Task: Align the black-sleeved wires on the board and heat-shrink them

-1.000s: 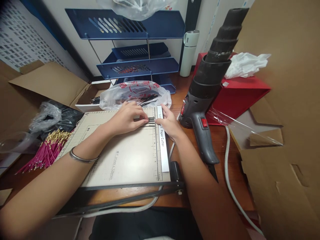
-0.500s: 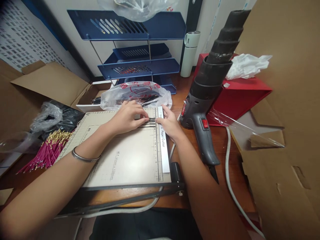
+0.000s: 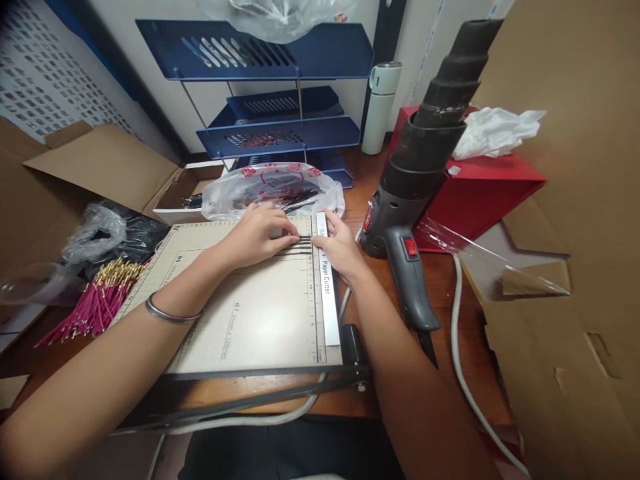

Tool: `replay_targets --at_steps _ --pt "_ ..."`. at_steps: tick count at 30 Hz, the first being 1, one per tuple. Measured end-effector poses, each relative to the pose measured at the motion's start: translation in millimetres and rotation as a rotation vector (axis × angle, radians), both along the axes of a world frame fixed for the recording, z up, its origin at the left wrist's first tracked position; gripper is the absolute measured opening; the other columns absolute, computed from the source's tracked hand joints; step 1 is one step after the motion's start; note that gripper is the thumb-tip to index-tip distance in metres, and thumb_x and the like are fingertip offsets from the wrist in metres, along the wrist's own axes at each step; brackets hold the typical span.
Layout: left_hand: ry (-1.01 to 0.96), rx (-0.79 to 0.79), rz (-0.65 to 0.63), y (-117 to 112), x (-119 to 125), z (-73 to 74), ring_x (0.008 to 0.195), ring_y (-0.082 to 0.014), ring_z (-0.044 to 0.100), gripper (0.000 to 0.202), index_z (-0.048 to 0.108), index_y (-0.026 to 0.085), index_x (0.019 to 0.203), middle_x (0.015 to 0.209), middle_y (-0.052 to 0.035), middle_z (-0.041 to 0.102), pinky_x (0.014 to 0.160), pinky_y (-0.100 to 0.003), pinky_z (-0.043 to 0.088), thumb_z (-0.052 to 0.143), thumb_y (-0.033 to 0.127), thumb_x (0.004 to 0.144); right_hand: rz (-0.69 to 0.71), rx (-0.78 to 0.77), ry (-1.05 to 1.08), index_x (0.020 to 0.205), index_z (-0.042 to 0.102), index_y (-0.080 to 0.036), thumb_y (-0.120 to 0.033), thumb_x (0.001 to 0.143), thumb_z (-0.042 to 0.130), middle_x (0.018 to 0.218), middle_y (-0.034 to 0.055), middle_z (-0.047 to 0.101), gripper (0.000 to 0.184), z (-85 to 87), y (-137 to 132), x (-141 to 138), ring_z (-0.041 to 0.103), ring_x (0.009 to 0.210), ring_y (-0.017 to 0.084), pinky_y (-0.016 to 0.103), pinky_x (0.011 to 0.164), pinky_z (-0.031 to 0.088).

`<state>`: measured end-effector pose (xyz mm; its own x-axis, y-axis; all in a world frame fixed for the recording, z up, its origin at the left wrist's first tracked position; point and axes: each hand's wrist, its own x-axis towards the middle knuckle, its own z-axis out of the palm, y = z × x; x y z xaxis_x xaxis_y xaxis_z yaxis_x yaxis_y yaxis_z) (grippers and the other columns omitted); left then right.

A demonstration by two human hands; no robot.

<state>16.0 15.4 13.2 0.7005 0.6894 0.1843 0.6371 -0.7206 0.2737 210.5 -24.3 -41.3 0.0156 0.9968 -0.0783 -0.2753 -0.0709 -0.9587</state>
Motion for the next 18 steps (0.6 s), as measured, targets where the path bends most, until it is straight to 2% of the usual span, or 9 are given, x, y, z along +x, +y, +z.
replay_targets --at_steps 6,11,14,18 --pt "0.010 -0.007 0.008 0.8 0.5 -0.6 0.100 -0.0283 0.056 0.019 0.082 0.023 0.095 0.097 -0.0063 0.078 0.094 -0.047 0.033 0.068 0.034 0.101 -0.002 0.000 0.009 0.153 0.050 -0.018 -0.017 0.063 0.073 0.162 0.0133 0.060 0.093 0.9 -0.8 0.0 0.060 0.149 0.032 0.050 0.132 0.042" --pt "0.016 -0.017 0.015 -0.2 0.5 0.7 0.101 -0.0276 0.056 0.018 0.082 0.023 0.096 0.099 -0.0057 0.079 0.097 -0.047 0.033 0.068 0.033 0.101 -0.016 -0.031 -0.016 0.157 0.048 -0.019 -0.017 0.062 0.074 0.161 0.0128 0.061 0.098 6.3 -3.7 -0.1 0.059 0.150 0.032 0.051 0.132 0.041" --pt "0.016 -0.020 0.017 -1.3 0.1 1.6 0.101 -0.0277 0.057 0.018 0.082 0.023 0.097 0.098 -0.0055 0.078 0.097 -0.047 0.033 0.068 0.034 0.101 -0.017 -0.013 -0.019 0.155 0.051 -0.020 -0.018 0.062 0.075 0.159 0.0120 0.063 0.096 7.3 -4.4 0.0 0.059 0.151 0.033 0.052 0.132 0.041" --pt "-0.039 0.009 0.043 -0.6 -0.2 1.5 0.103 -0.0285 0.058 0.018 0.082 0.024 0.097 0.099 -0.0063 0.077 0.096 -0.046 0.035 0.068 0.036 0.100 -0.056 0.024 -0.046 0.151 0.056 -0.017 -0.017 0.061 0.076 0.159 0.0156 0.063 0.092 4.9 -1.8 -0.3 0.058 0.151 0.034 0.052 0.130 0.045"
